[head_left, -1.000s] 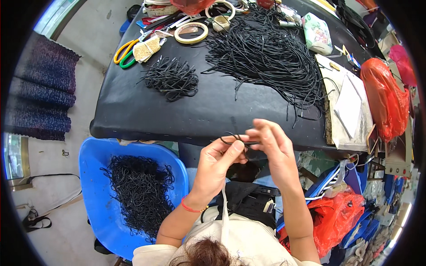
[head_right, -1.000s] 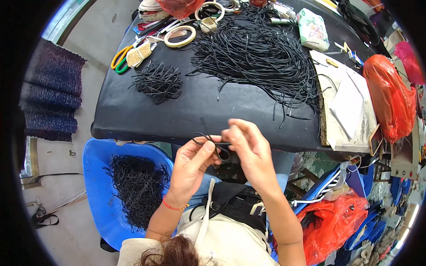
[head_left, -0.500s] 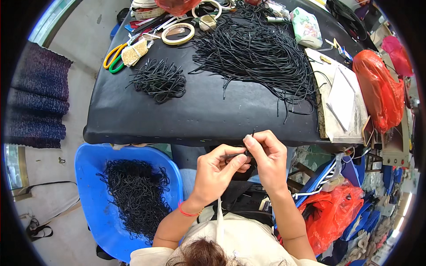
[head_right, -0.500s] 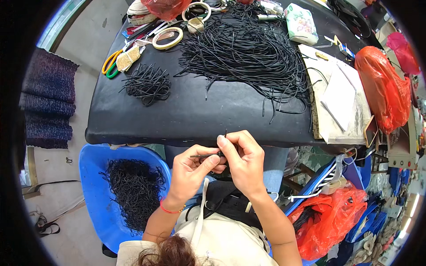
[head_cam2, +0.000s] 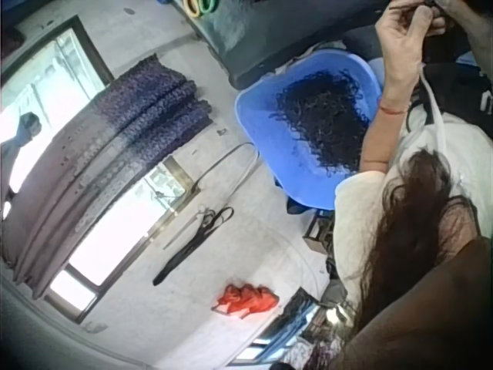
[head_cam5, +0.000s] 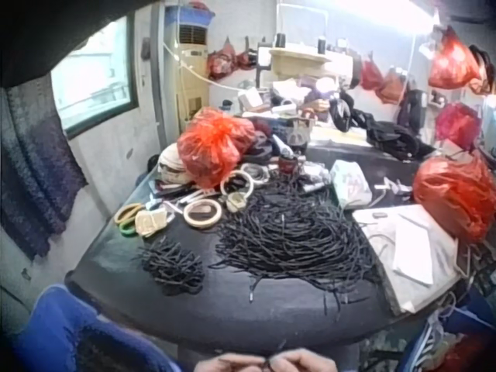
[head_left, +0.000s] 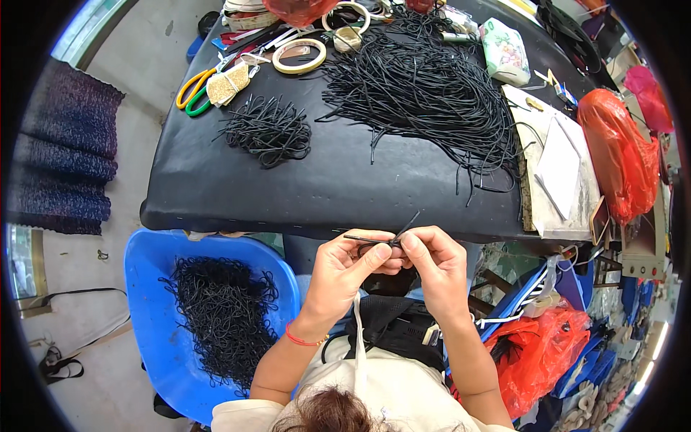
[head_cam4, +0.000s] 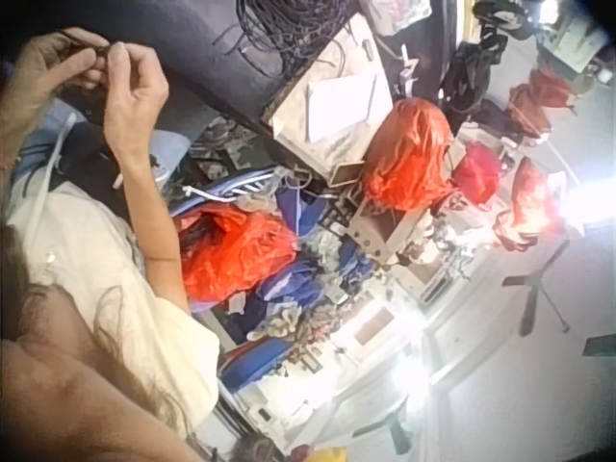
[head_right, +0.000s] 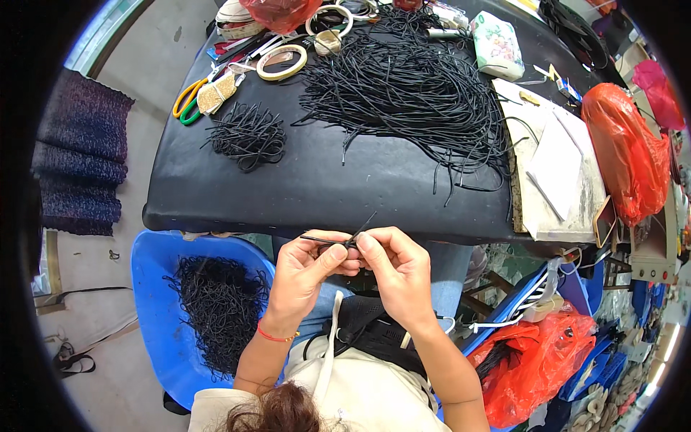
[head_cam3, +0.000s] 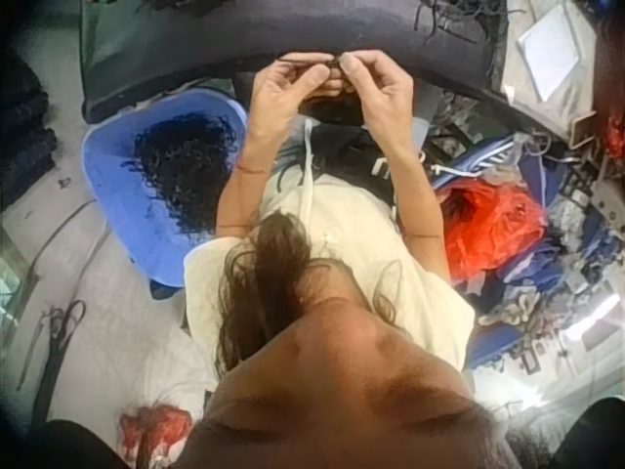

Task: The person repeatedly picks up black cable ties from a pile on the table, forms a loop with each one, and secures it by hand. The tied cable ties are placed into a blue bin below the table. The process is continuous and repetitive throughout the clip.

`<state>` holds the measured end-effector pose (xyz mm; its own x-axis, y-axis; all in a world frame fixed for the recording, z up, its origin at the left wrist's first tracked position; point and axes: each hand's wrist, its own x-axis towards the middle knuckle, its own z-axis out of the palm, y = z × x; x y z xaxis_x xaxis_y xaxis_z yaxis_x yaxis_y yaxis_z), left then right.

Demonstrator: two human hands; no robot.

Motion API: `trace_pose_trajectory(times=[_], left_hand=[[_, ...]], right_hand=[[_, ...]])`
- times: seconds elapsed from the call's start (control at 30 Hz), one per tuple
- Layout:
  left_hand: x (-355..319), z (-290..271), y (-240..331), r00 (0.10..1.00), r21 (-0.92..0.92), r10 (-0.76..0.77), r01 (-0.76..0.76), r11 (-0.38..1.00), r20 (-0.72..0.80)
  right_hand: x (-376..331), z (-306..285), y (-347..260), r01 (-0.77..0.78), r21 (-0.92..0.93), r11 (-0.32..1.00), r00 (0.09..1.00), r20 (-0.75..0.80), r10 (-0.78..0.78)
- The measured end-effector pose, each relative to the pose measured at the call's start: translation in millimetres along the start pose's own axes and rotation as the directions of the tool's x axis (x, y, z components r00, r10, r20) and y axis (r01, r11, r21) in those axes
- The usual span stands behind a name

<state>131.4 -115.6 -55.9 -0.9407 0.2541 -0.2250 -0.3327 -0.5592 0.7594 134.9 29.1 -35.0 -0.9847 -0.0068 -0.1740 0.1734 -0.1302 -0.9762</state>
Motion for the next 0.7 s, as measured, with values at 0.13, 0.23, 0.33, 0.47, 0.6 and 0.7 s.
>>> trace_pose_trajectory(times=[0.13, 0.23, 0.33, 0.47, 0.6, 0.7], left_hand=[[-2.4, 2.7, -2.4, 1.000, -0.084, -0.020, 0.018, 0.996, -0.017], [-1.9, 1.8, -2.2, 1.000, -0.106, -0.024, 0.022, 0.994, -0.016], [0.6, 0.8, 4.7, 1.000, -0.015, -0.004, 0.004, 1.000, -0.002], [0.4, -2.3, 8.8, 0.998, 0.125, 0.047, -0.052, 0.991, 0.038], [-0.9, 4.3, 7.6, 0.989, 0.382, 0.149, -0.127, 0.915, -0.027], [-2.5, 16.9, 11.8, 0.951, 0.771, 0.310, -0.192, 0.608, -0.008]], right_hand=[[-3.5, 6.4, 5.1, 0.052, 0.083, 0.995, 0.996, -0.074, -0.046], [-3.0, 8.0, 5.5, 0.060, 0.089, 0.994, 0.995, -0.088, -0.052], [1.7, 3.7, 5.7, -0.023, 0.146, 0.989, 0.998, -0.053, 0.031], [8.4, 1.3, -3.2, -0.190, 0.171, 0.967, 0.982, 0.024, 0.189], [8.2, 11.3, 0.3, -0.109, -0.150, 0.983, 0.994, -0.008, 0.109], [14.0, 8.4, 8.1, 0.505, -0.779, 0.372, 0.789, 0.242, -0.565]])
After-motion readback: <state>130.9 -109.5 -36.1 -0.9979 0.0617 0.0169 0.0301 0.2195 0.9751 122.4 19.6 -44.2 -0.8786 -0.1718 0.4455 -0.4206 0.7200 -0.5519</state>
